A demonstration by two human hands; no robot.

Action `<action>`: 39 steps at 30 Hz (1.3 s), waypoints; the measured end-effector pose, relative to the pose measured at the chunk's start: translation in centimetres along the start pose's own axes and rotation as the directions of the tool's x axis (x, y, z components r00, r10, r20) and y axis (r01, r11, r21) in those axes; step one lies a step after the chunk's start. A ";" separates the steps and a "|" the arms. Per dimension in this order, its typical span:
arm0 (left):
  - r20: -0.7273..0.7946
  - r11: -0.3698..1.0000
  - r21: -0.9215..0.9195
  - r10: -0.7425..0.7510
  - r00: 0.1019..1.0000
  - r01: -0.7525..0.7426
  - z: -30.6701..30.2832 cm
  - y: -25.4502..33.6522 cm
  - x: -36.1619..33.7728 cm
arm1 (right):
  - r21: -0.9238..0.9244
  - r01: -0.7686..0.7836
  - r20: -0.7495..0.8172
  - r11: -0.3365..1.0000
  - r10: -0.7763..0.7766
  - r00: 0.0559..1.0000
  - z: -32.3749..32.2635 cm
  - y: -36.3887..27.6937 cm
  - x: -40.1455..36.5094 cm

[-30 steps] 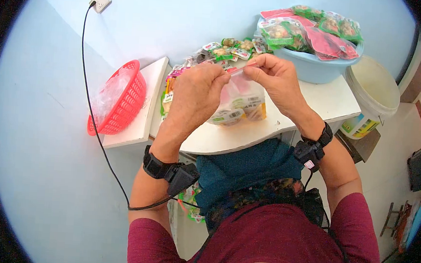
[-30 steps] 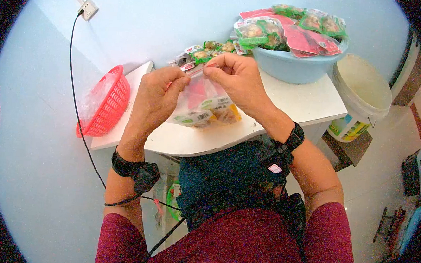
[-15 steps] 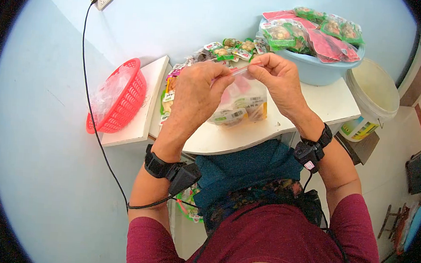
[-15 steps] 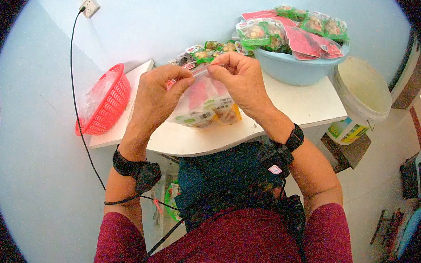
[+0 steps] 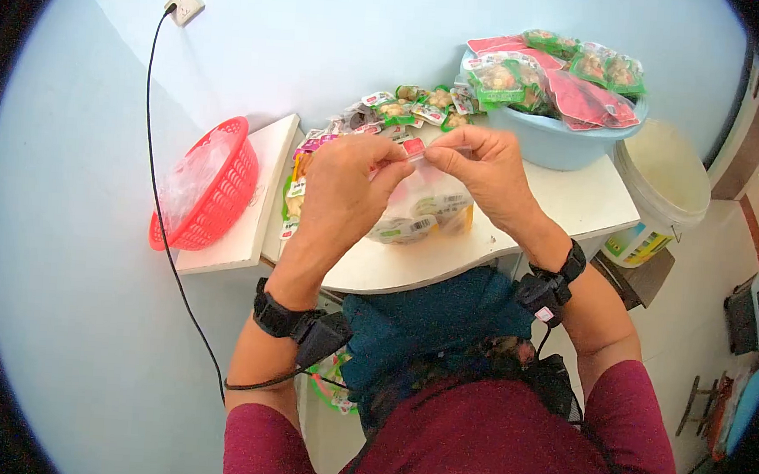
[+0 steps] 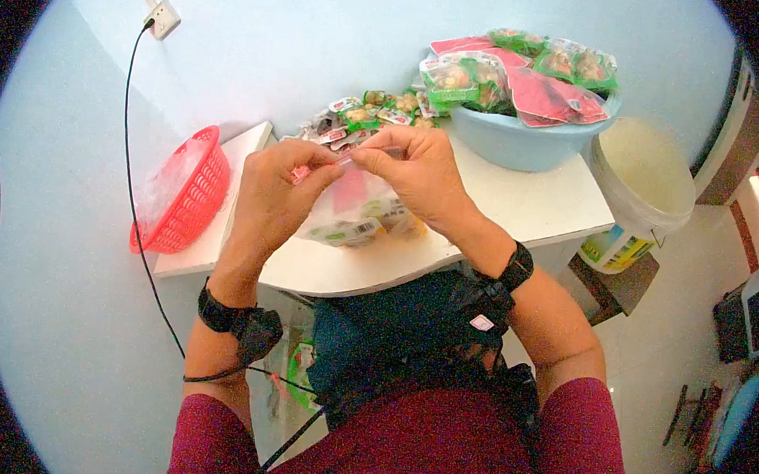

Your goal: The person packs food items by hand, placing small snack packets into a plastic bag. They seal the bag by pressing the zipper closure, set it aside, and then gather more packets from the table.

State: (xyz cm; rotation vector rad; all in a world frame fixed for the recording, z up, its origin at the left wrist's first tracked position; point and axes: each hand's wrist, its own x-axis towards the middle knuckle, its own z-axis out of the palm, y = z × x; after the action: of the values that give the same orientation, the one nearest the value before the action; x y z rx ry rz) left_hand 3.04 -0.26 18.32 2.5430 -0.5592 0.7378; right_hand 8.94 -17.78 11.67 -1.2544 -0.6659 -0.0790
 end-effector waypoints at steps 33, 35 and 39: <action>0.076 0.999 -0.037 -0.037 0.996 0.040 -0.7 0.0 -3.0 | -0.182 -0.153 0.348 0.971 0.209 0.914 -2.2 4.1 -3.6; 0.142 0.987 -0.097 -0.113 0.983 0.127 -1.0 -0.1 -2.3 | -0.274 -0.134 0.376 0.952 0.234 0.896 -2.3 4.4 -4.2; 0.363 0.927 -0.269 -0.154 0.919 0.261 0.7 -4.5 -0.6 | -0.247 -0.169 0.376 0.954 0.255 0.891 -2.3 5.6 -5.1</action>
State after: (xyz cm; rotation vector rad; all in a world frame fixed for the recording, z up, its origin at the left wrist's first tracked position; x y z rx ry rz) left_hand 5.04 3.26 16.17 2.3851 -0.4549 0.1202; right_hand 8.09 -19.47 4.01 -1.5599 -0.8867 0.3110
